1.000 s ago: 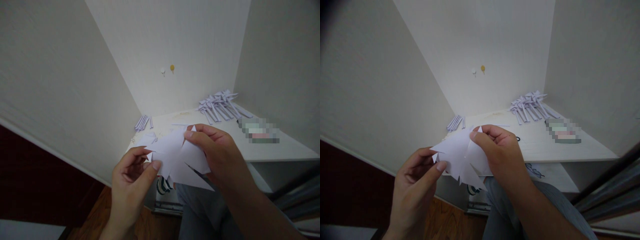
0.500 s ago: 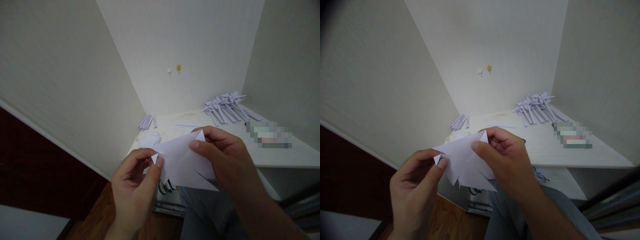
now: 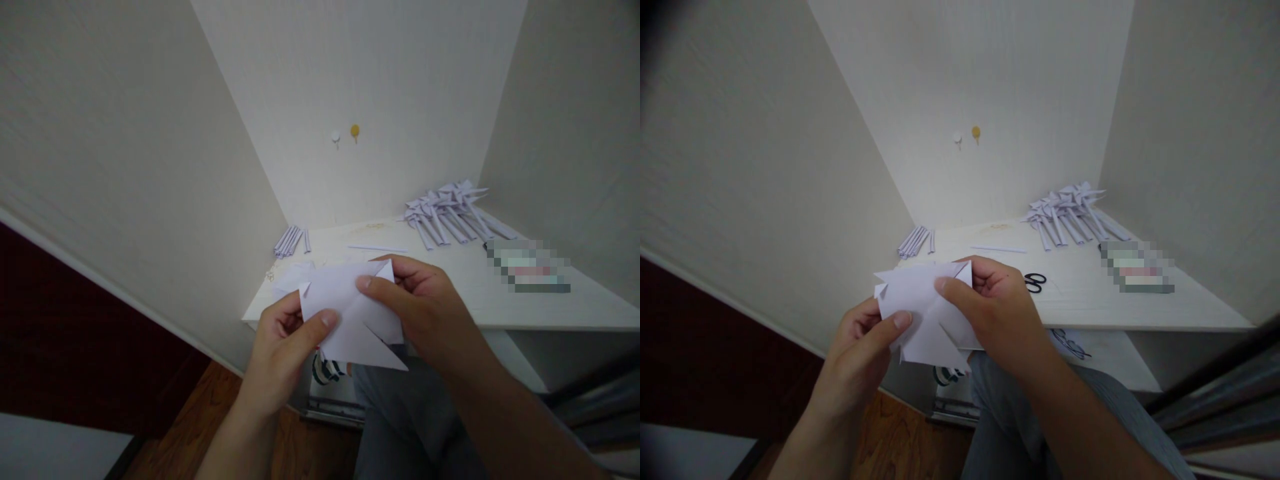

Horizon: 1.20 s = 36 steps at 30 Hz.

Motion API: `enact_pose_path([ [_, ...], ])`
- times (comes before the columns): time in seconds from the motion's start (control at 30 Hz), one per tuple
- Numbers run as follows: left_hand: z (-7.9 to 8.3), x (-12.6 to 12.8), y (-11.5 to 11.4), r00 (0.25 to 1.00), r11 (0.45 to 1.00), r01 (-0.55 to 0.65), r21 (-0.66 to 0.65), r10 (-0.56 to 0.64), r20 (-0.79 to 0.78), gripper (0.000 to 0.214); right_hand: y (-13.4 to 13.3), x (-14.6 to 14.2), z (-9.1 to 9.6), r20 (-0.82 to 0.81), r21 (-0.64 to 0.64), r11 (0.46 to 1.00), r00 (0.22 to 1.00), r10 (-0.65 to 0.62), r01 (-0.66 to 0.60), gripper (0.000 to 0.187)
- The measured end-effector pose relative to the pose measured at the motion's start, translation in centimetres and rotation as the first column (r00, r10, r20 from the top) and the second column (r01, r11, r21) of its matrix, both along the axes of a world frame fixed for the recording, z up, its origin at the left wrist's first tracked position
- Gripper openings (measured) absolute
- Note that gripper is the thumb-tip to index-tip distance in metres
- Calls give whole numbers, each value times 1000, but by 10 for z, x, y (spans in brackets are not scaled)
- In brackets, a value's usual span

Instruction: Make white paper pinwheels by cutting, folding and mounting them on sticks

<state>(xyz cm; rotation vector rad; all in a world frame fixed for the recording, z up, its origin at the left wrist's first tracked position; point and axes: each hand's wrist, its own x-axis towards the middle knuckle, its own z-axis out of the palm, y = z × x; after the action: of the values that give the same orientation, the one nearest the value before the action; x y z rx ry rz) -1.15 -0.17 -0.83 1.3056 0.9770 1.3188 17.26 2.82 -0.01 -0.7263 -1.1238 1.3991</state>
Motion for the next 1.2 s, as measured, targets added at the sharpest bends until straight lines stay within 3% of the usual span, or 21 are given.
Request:
enact_pose_path([
  [0.1, -1, -2, 4, 997, 996, -74, -49, 74, -10, 25, 2, -3, -3, 83, 10, 996, 992, 91, -92, 19],
  [0.2, 2, 0, 5, 986, 986, -164, -39, 163, -31, 25, 2, -6, -7, 114, 35, 993, 988, 106, -110, 17],
  [0.47, 11, 11, -5, 950, 950, -312, 16, 311, 29, 21, 4, -6, -6, 83, 160, 983, 991, -106, 92, 16],
  [0.6, 11, 10, -5, 947, 947, -319, 25, 318, 46, 24, 5, 0, -7, 81, 168, 980, 989, -120, 105, 17],
  [0.7, 10, 9, -4, 934, 934, -355, 21, 354, 54, 29, 6, 6, -8, 128, 164, 985, 990, -65, 43, 16],
  [0.87, 11, 10, -4, 893, 895, -443, 43, 437, 112, 34, 7, 16, -8, 188, 134, 978, 973, 133, -160, 14],
  [1.07, 14, 11, -5, 894, 905, -423, 30, 412, 176, 28, 5, 20, -4, 205, 140, 967, 962, 183, -214, 27],
  [1.2, 16, 11, -3, 891, 912, -409, -5, 401, 212, 26, 2, 19, -5, 174, 131, 960, 959, 222, -246, 12],
])
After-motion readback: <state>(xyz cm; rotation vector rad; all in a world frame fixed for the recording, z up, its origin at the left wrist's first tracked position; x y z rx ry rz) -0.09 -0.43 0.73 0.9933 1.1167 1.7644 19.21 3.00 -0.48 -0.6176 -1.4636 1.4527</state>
